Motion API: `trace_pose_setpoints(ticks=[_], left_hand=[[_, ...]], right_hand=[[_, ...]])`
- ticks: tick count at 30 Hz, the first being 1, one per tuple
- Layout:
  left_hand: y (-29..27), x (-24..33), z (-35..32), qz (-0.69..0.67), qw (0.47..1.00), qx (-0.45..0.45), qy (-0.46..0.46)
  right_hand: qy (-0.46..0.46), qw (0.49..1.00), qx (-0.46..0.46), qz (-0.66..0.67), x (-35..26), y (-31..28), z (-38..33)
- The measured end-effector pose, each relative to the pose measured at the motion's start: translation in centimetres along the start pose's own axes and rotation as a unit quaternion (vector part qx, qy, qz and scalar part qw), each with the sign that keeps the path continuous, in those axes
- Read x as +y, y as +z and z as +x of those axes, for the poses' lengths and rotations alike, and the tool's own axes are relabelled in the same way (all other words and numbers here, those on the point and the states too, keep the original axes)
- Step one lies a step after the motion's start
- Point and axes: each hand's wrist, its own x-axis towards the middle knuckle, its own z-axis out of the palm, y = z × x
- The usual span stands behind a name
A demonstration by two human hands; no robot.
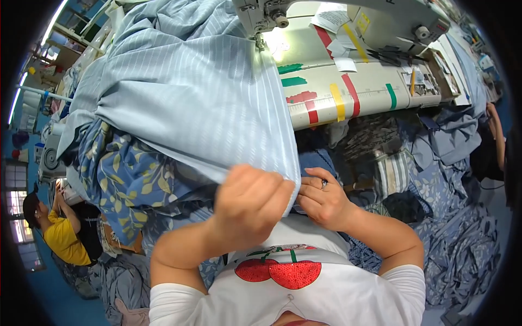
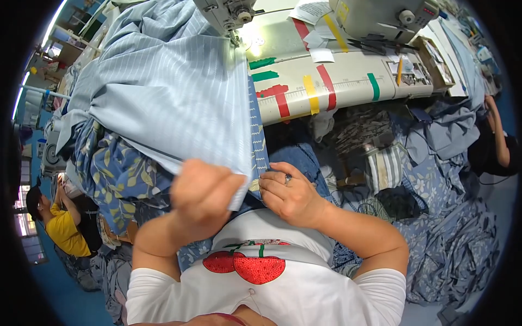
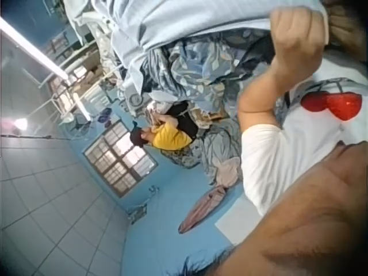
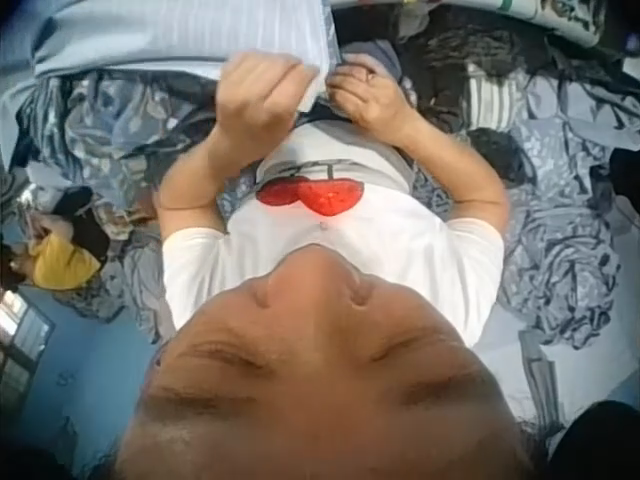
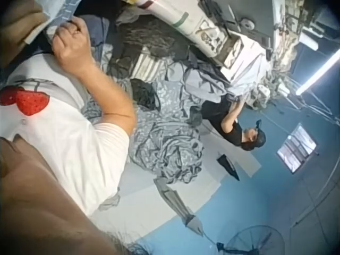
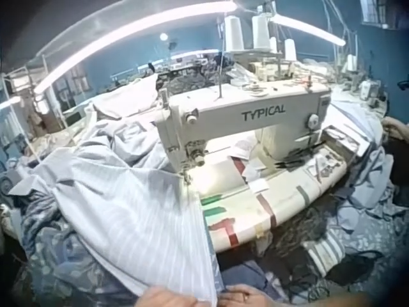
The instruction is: Sewing fabric pieces together using an industrial sewing machine in a factory workshop.
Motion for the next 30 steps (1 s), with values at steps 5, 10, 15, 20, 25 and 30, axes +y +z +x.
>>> trace_pose_setpoints(ticks=[5,10,15,20,25,30], left_hand=[[7.6,0.3,-4.1,-0.082,0.994,0.018,-0.065],[8.3,0.4,-5.1,-0.126,0.989,0.046,-0.065],[8.3,0.7,-5.0,-0.151,0.985,0.08,-0.032],[8.1,0.9,-5.2,-0.179,0.982,0.051,-0.032],[5.5,-2.6,-4.5,0.03,0.997,0.026,-0.071],[-2.1,-5.2,-4.7,0.139,0.989,-0.034,-0.042]], right_hand=[[0.026,1.0,0.01,-0.014,0.6,1.2,-1.6],[0.035,0.998,0.049,-0.023,0.1,0.9,-1.8],[0.02,0.995,0.083,-0.046,0.3,0.4,-1.4],[0.004,0.999,0.045,-0.028,0.7,0.4,-1.6],[0.006,1.0,0.031,0.0,0.9,0.4,-1.2],[0.013,0.999,0.031,0.032,0.8,-0.4,-0.8]])
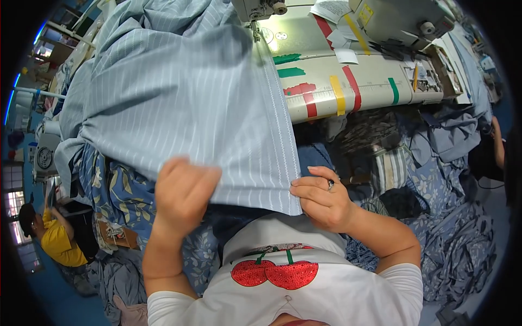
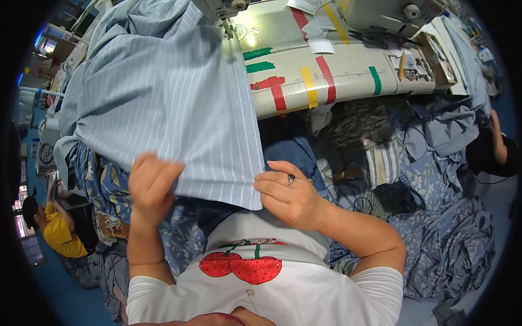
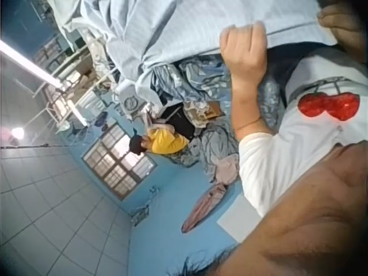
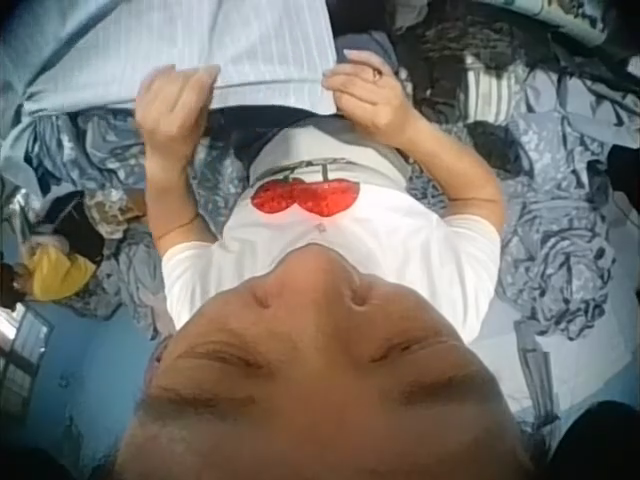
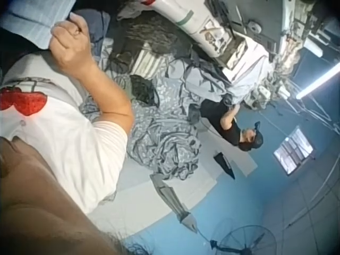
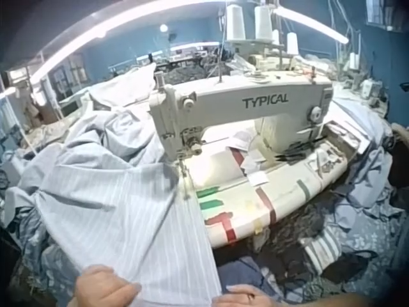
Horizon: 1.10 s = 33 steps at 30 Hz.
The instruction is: Sewing fabric pieces together using an industrial sewing machine in a factory workshop.
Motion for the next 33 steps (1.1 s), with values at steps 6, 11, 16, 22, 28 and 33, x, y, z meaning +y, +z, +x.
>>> trace_pose_setpoints(ticks=[6,11,16,22,28,33], left_hand=[[-0.6,1.0,-0.2,-0.133,0.93,-0.327,-0.108],[1.9,-1.3,5.2,-0.416,0.878,-0.204,-0.119],[10.0,-9.1,10.6,-0.065,0.983,0.041,-0.168],[13.7,-15.8,17.4,-0.091,0.929,0.103,-0.342],[18.5,-20.2,20.8,-0.033,0.955,0.006,-0.294],[20.8,-22.3,21.1,-0.128,0.974,0.015,-0.187]], right_hand=[[0.026,0.999,-0.013,0.023,0.3,1.0,-0.4],[0.046,0.998,-0.021,0.023,0.5,1.1,-0.6],[0.06,0.997,-0.025,0.033,0.6,1.1,-0.3],[0.088,0.995,-0.017,0.035,0.9,2.2,-0.7],[0.099,0.994,-0.019,0.047,0.8,2.2,-0.6],[0.119,0.99,-0.04,0.058,0.8,2.1,-1.0]])
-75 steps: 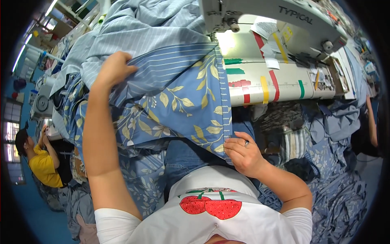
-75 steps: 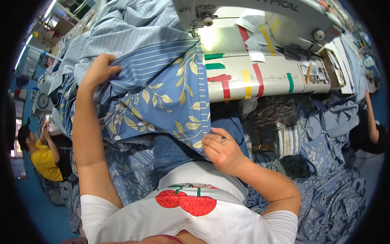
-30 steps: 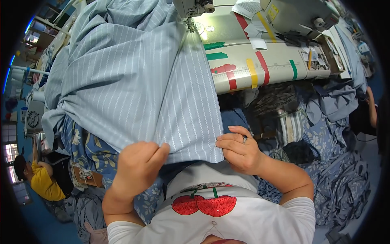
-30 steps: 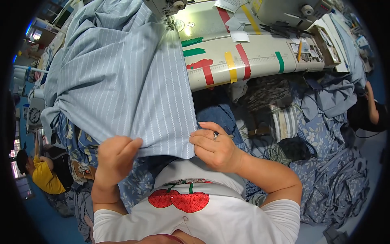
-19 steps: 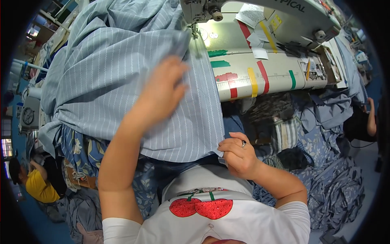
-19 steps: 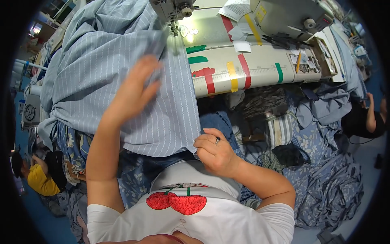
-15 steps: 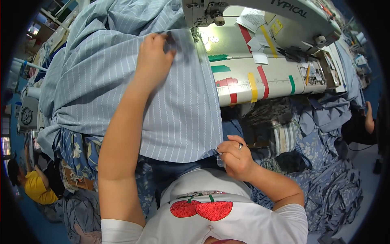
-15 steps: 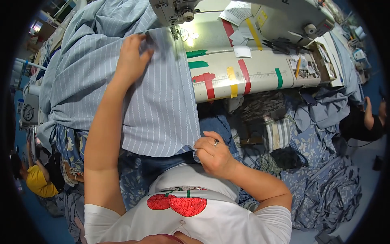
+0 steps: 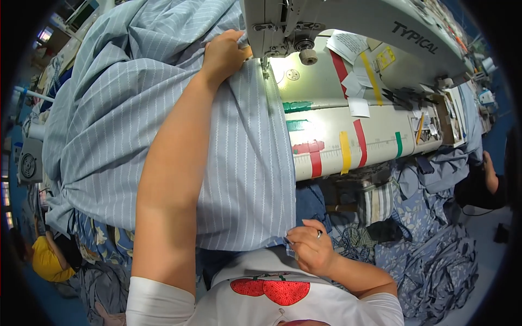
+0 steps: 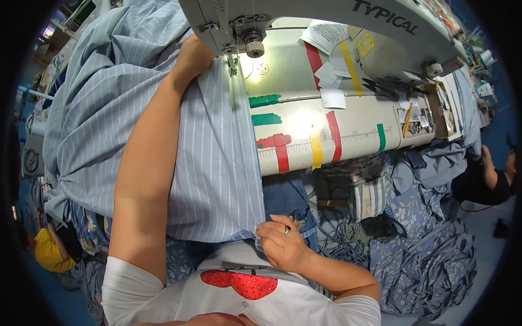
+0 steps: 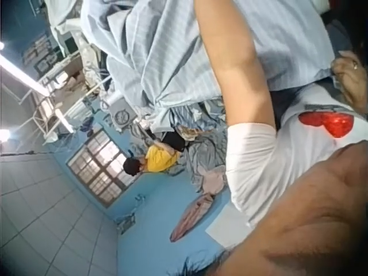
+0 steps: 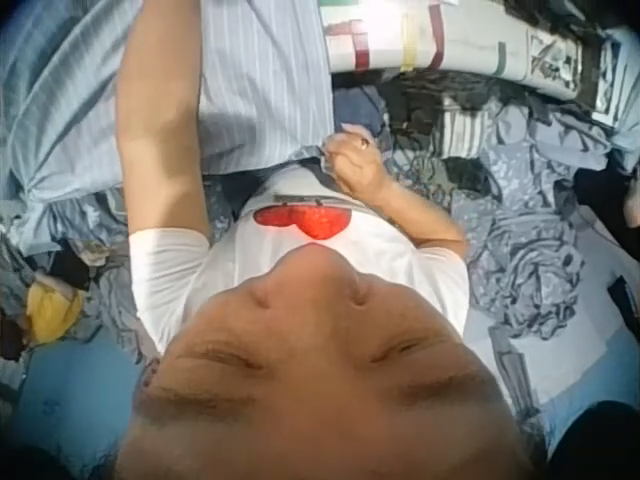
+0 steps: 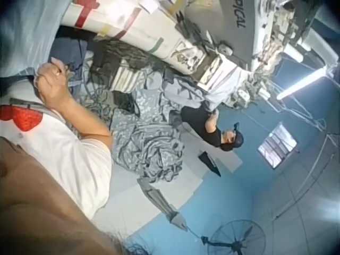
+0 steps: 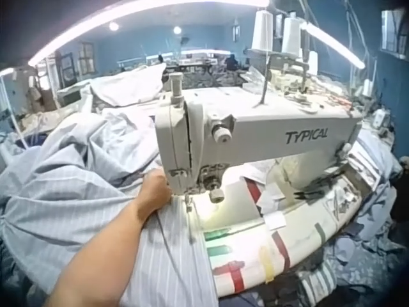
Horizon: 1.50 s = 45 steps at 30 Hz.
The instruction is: Sewing fabric pieces together using an industrial sewing machine in a factory workshop.
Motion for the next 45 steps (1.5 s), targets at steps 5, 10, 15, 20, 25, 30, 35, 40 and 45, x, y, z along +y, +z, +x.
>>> trace_pose_setpoints(ticks=[5,10,15,20,25,30,35,40,45], left_hand=[[0.1,0.6,-0.2,0.003,0.998,0.045,0.034],[-0.3,0.0,1.2,-0.045,0.996,0.08,0.0],[-1.1,0.0,3.6,-0.101,0.992,0.038,-0.058],[-0.3,-5.6,7.7,-0.061,0.997,0.011,0.047],[2.3,-9.1,11.5,-0.075,0.99,0.036,0.114],[2.1,-10.3,13.6,0.0,0.995,-0.011,0.096],[-1.2,-8.5,11.8,0.08,0.993,-0.065,0.058],[-11.4,2.6,1.9,0.071,0.978,-0.196,-0.006],[-21.4,7.1,-15.0,0.377,0.915,-0.134,-0.05]], right_hand=[[0.013,1.0,-0.017,0.008,0.3,-0.6,0.5],[0.006,1.0,-0.01,0.005,1.4,-1.4,2.8],[-0.016,1.0,0.006,-0.017,2.7,-2.1,5.7],[-0.04,0.999,-0.01,-0.025,4.1,-3.1,9.3],[-0.042,0.998,-0.024,-0.028,5.8,-3.8,12.3],[-0.019,0.998,-0.042,-0.033,6.1,-3.9,14.4],[-0.011,0.999,-0.038,-0.021,5.6,-2.9,14.5],[0.044,0.999,0.013,0.018,6.1,-3.4,14.1],[0.071,0.993,0.068,0.072,6.9,-3.4,14.1]])
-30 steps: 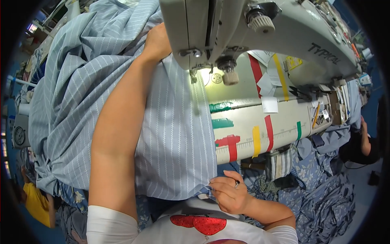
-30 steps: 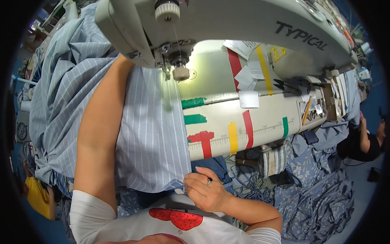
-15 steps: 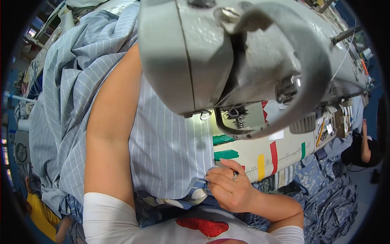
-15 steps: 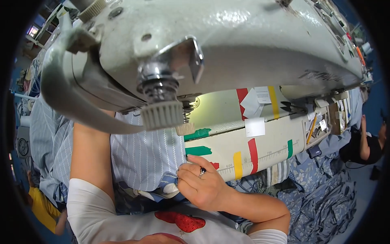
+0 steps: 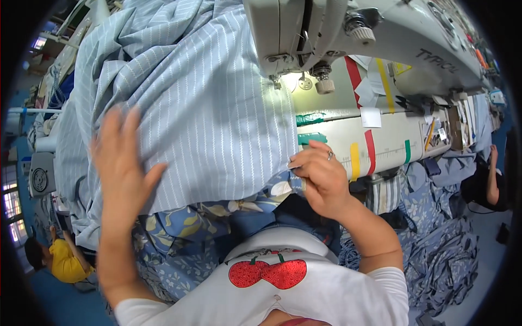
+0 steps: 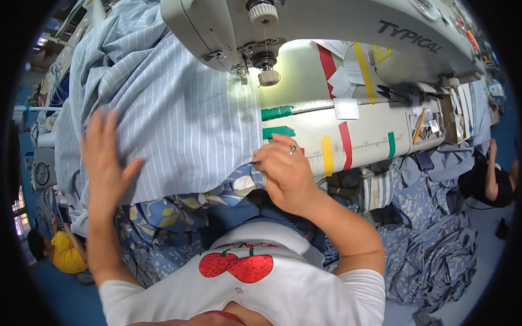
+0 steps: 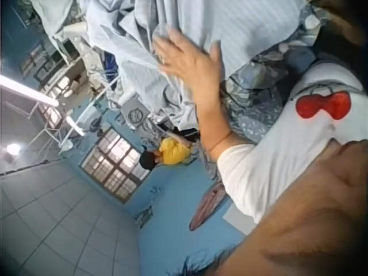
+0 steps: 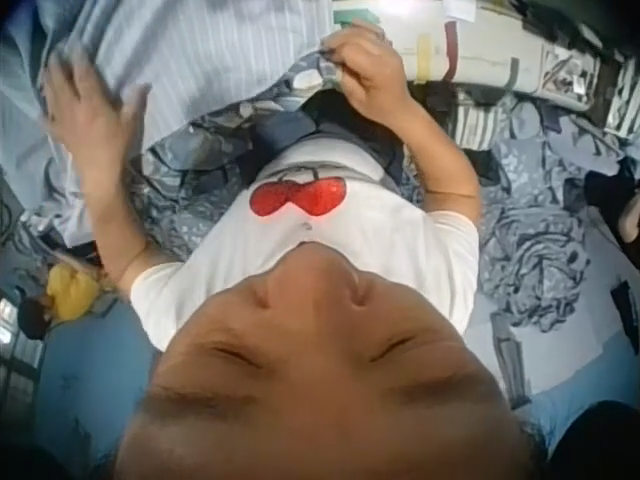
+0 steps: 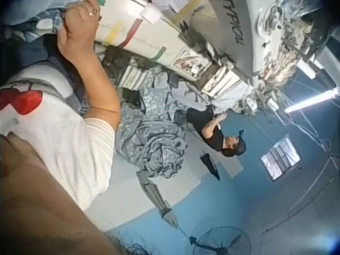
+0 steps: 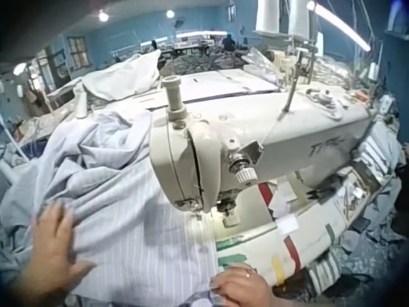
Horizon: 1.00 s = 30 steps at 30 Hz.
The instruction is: Sewing fabric pieces together using an industrial sewing machine in a factory workshop.
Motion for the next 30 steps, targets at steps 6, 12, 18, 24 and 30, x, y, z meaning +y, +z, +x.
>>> trace_pose_setpoints(ticks=[6,12,18,24,30], left_hand=[[9.4,-6.2,-13.9,-0.1,0.868,0.097,-0.476],[6.0,-15.3,-7.4,-0.206,0.901,0.232,-0.304],[-4.0,-17.3,3.8,-0.063,0.909,0.345,-0.226],[0.4,9.3,-5.3,-0.524,0.843,-0.116,-0.041],[10.3,1.4,-2.8,-0.491,0.83,-0.165,-0.205]], right_hand=[[0.013,0.998,0.006,0.066,-1.3,-0.3,0.7],[0.122,0.967,0.031,0.221,-1.4,0.1,1.5],[0.197,0.898,0.085,0.384,-3.1,-1.3,4.0],[0.197,0.874,0.159,0.414,-2.2,-3.1,5.1],[0.221,0.875,0.107,0.417,-1.1,-3.3,3.4]])
